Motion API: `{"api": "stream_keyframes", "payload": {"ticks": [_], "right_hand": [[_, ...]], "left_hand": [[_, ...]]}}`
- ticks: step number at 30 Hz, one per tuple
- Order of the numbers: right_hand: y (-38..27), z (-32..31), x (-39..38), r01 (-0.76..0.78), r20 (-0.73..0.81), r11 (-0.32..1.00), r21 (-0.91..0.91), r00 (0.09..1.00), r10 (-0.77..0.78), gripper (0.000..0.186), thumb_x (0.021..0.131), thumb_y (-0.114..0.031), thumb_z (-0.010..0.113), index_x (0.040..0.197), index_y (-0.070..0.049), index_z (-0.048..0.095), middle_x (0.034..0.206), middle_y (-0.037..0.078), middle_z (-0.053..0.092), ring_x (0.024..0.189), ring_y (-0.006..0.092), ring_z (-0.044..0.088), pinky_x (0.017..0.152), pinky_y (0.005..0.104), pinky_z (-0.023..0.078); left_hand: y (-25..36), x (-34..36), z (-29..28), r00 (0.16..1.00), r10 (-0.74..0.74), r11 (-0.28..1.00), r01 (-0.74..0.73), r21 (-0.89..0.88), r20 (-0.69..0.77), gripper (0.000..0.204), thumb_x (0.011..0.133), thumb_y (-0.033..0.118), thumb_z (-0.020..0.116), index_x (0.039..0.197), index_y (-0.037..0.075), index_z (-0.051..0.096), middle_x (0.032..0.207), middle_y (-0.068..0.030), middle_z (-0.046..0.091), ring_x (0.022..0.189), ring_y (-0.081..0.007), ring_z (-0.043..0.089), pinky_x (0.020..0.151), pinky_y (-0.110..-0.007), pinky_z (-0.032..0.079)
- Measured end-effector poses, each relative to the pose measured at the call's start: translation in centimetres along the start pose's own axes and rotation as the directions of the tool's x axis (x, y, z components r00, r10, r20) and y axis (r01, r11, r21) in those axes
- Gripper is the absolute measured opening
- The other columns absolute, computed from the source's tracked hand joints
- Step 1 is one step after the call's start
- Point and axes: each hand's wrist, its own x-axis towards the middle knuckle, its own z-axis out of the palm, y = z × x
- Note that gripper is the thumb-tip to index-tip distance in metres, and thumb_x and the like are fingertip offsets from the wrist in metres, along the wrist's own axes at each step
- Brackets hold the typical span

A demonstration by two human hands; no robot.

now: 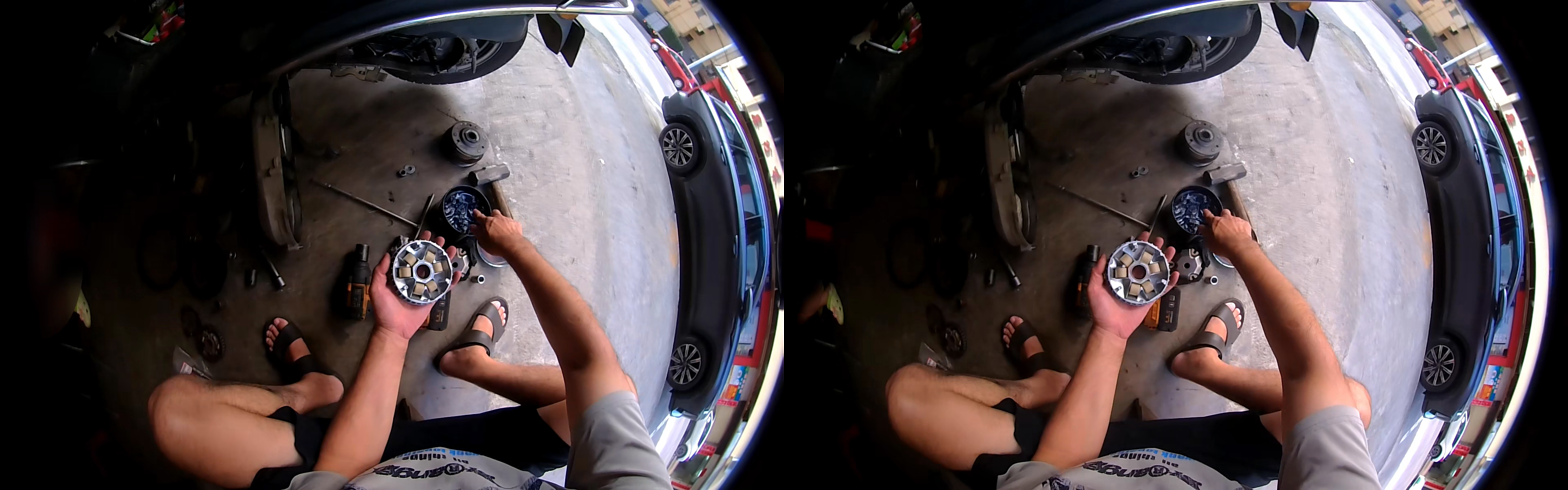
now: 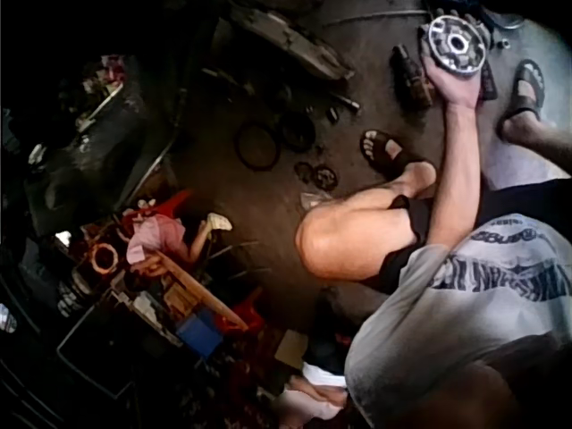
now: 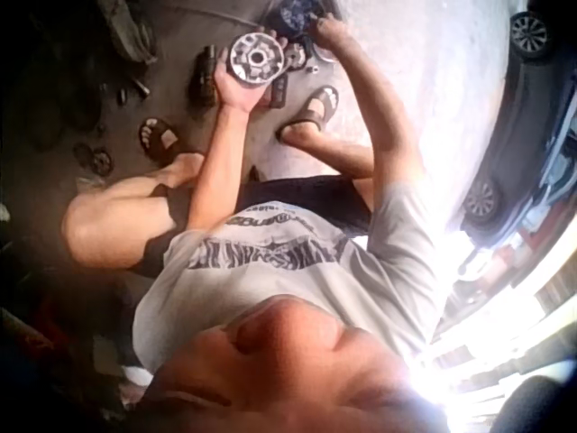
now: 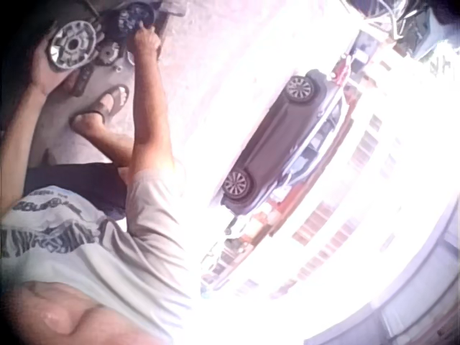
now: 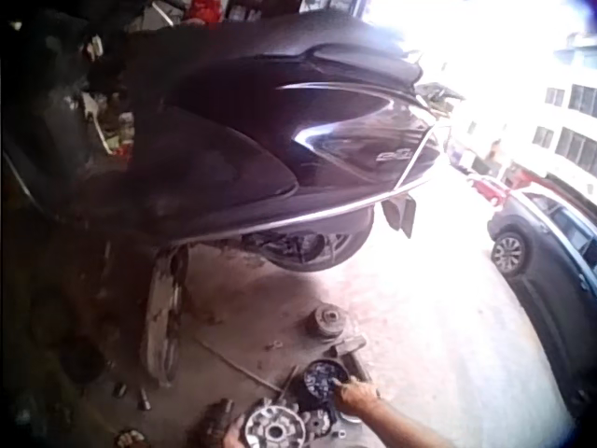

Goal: The person handles a variator pulley with roller weights, applies grease from a container onto the metal parts, and wipes them with a cloth. The person then applies grease into the clutch pulley assembly, closes the grease container lid, and wipes hands with a cloth.

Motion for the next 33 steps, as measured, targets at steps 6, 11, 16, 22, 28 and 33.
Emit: {"api": "stream_keyframes", "payload": {"ticks": [6,11,16,22,28,33], "right_hand": [[-0.4,1.1,2.1,0.030,0.045,0.995,-0.091,0.999,-0.026,0.054,0.097,-0.051,0.049,0.142,-0.020,0.054,0.128,0.021,0.059,0.116,0.0364,0.062,0.099,0.0522,0.045],[0.6,1.8,2.8,0.089,0.011,0.982,-0.167,0.996,-0.088,0.046,0.099,-0.047,0.048,0.131,-0.018,0.060,0.123,0.019,0.062,0.116,0.0343,0.062,0.096,0.0539,0.046],[0.4,0.5,2.6,0.121,0.038,0.970,-0.209,0.993,-0.116,0.039,0.098,-0.044,0.049,0.120,-0.017,0.067,0.115,0.014,0.067,0.117,0.0303,0.061,0.093,0.0540,0.047],[2.6,-2.2,-1.5,0.210,-0.323,0.961,0.181,0.935,-0.143,0.025,0.093,-0.025,0.058,0.109,-0.011,0.071,0.109,0.017,0.069,0.098,0.0294,0.068,0.079,0.0409,0.054],[-3.3,-12.3,-14.6,0.178,-0.032,0.502,0.846,0.958,-0.286,0.029,0.087,-0.008,0.057,0.112,-0.006,0.069,0.075,-0.002,0.050,0.071,0.0067,0.046,0.062,0.0266,0.041],[-5.2,-12.5,-19.2,0.160,0.034,0.579,0.799,0.951,-0.309,0.029,0.090,-0.009,0.056,0.116,-0.005,0.068,0.071,-0.002,0.047,0.067,0.0071,0.045,0.061,0.0265,0.040]], "left_hand": [[0.9,0.4,-0.5,1.000,0.019,0.999,-0.019,-0.040,-0.008,0.065,0.100,0.059,0.040,0.152,0.019,0.041,0.154,-0.0153,0.043,0.145,-0.0389,0.035,0.108,-0.059,0.040],[1.1,0.7,-0.4,1.000,0.024,0.998,-0.024,-0.063,0.001,0.065,0.100,0.064,0.038,0.151,0.024,0.042,0.156,-0.0153,0.041,0.145,-0.0393,0.035,0.106,-0.058,0.042],[1.2,0.6,0.0,0.999,0.038,0.999,-0.038,-0.028,0.001,0.065,0.099,0.059,0.042,0.152,0.021,0.041,0.155,-0.0161,0.041,0.144,-0.0386,0.036,0.106,-0.058,0.042],[0.4,0.7,1.3,0.999,0.051,0.998,-0.052,0.028,0.012,0.064,0.098,0.055,0.045,0.152,0.019,0.041,0.152,-0.0162,0.044,0.142,-0.0379,0.039,0.106,-0.057,0.043],[-0.8,-0.2,2.1,0.997,0.037,0.996,-0.042,0.073,0.065,0.067,0.098,0.055,0.046,0.152,0.017,0.040,0.152,-0.0165,0.045,0.141,-0.0384,0.041,0.106,-0.056,0.043],[-2.4,-0.9,3.1,0.998,0.006,0.992,-0.014,0.123,0.063,0.068,0.100,0.061,0.039,0.152,0.017,0.041,0.149,-0.0160,0.049,0.138,-0.0379,0.045,0.106,-0.052,0.044]]}}
